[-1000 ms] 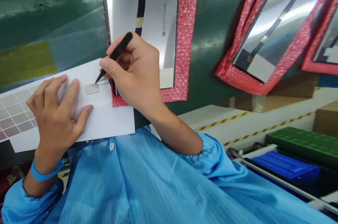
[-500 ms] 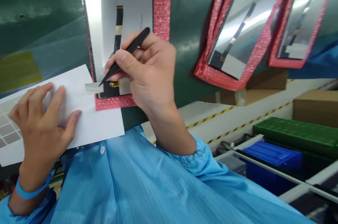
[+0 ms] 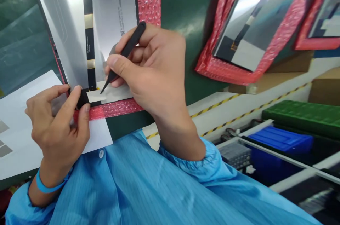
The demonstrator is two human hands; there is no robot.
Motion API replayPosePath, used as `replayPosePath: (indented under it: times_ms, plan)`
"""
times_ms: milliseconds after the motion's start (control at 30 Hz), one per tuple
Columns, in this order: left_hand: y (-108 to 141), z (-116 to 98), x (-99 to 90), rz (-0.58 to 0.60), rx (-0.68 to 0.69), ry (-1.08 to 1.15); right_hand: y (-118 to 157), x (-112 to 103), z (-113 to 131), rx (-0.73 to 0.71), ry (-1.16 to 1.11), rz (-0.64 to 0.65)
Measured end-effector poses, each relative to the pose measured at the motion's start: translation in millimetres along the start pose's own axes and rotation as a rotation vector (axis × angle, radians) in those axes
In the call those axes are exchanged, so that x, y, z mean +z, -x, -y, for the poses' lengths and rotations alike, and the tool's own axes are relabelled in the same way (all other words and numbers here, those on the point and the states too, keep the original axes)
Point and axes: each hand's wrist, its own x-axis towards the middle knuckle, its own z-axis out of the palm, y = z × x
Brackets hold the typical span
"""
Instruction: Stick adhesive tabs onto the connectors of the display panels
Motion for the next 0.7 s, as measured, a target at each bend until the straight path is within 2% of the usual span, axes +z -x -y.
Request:
replayPosePath:
  times_ms: [267, 700]
  plan:
    - [1.6, 2.4, -5.9, 0.046, 0.007, 0.035, 0.3, -2.0, 2.7, 0.070, 0.074, 0.015]
    - [0.2, 1.0, -5.8, 0.020, 0.036, 0.021, 0.3, 0.0, 0.6, 0.000, 0.173, -0.022]
